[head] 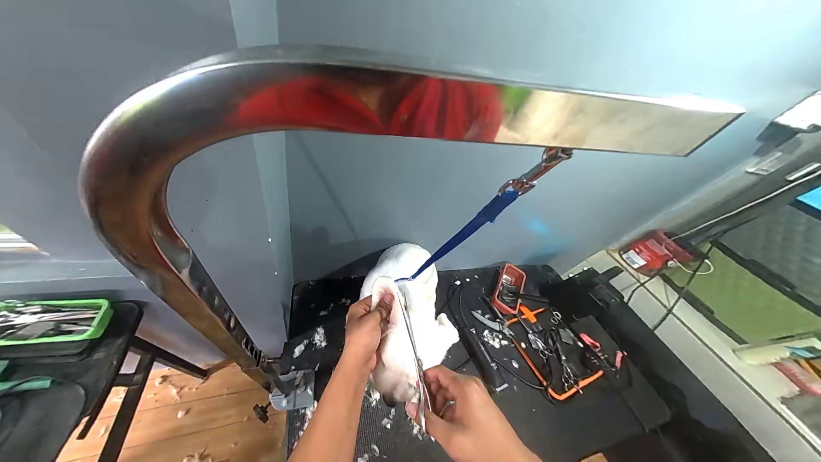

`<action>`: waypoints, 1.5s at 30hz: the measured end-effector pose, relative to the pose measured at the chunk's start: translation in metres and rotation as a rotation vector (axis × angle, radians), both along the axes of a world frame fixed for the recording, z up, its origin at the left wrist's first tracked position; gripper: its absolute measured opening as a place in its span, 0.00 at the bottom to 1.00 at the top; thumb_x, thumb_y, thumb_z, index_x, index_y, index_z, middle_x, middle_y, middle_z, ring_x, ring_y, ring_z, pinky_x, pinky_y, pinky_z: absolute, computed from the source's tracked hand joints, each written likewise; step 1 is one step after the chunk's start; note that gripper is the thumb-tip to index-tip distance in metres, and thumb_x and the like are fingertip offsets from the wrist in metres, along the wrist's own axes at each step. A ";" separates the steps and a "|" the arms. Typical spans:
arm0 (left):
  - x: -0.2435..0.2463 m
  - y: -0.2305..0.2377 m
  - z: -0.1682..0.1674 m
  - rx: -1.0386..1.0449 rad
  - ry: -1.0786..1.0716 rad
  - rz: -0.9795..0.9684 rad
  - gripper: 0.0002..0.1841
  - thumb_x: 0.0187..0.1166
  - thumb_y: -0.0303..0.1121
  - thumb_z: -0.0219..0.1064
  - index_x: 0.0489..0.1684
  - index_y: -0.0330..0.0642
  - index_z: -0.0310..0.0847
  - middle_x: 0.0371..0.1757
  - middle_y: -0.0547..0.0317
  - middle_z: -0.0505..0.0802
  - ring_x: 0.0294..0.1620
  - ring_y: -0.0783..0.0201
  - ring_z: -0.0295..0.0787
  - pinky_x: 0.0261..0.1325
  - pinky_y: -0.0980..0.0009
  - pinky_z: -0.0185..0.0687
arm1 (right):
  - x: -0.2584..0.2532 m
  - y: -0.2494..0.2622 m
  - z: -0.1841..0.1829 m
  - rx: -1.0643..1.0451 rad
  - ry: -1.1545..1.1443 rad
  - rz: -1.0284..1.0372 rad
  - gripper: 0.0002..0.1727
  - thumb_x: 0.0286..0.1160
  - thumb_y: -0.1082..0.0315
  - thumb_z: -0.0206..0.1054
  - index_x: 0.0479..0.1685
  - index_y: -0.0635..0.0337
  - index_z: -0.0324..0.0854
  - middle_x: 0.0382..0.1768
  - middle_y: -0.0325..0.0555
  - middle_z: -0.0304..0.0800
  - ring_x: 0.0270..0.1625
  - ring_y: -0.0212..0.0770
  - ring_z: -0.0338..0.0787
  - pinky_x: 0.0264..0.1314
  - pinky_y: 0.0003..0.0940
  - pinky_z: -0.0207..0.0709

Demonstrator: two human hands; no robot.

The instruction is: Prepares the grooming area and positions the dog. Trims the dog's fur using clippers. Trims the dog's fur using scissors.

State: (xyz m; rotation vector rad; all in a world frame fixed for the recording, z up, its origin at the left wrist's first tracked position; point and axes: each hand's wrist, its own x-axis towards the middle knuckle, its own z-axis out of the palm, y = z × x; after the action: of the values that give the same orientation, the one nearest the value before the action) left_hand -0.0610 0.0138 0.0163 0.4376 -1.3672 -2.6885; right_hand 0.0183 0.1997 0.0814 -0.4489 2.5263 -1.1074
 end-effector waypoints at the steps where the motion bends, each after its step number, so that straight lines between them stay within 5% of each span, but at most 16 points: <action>1: 0.001 0.000 0.000 0.004 0.000 -0.005 0.11 0.85 0.30 0.65 0.34 0.33 0.88 0.26 0.52 0.90 0.26 0.65 0.86 0.34 0.68 0.85 | 0.000 0.000 -0.001 0.007 0.006 0.001 0.21 0.67 0.50 0.78 0.50 0.56 0.86 0.31 0.36 0.91 0.28 0.32 0.90 0.31 0.33 0.88; 15: 0.005 -0.001 0.003 0.071 -0.016 -0.009 0.11 0.83 0.29 0.67 0.30 0.34 0.88 0.22 0.53 0.88 0.20 0.68 0.80 0.27 0.72 0.79 | 0.002 -0.002 -0.008 0.078 0.023 -0.022 0.23 0.68 0.50 0.77 0.54 0.56 0.86 0.32 0.35 0.92 0.28 0.29 0.91 0.33 0.29 0.90; 27: 0.006 -0.005 0.004 0.081 -0.036 -0.058 0.10 0.83 0.29 0.67 0.34 0.32 0.88 0.27 0.49 0.91 0.26 0.63 0.87 0.34 0.67 0.86 | 0.000 -0.004 -0.008 0.057 0.012 -0.038 0.22 0.69 0.51 0.77 0.55 0.57 0.86 0.32 0.36 0.92 0.28 0.30 0.92 0.34 0.31 0.91; 45: 0.007 -0.009 0.000 0.122 -0.007 -0.144 0.08 0.81 0.26 0.67 0.32 0.32 0.88 0.24 0.51 0.90 0.23 0.66 0.85 0.31 0.69 0.85 | -0.003 -0.001 -0.008 -0.030 0.034 -0.023 0.22 0.67 0.51 0.79 0.52 0.56 0.86 0.33 0.34 0.92 0.28 0.29 0.92 0.31 0.29 0.92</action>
State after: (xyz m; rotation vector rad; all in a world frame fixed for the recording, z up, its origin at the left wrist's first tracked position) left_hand -0.0544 0.0048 0.0162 0.3725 -1.2886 -2.9003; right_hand 0.0149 0.1986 0.0735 -0.4510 2.5529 -1.1576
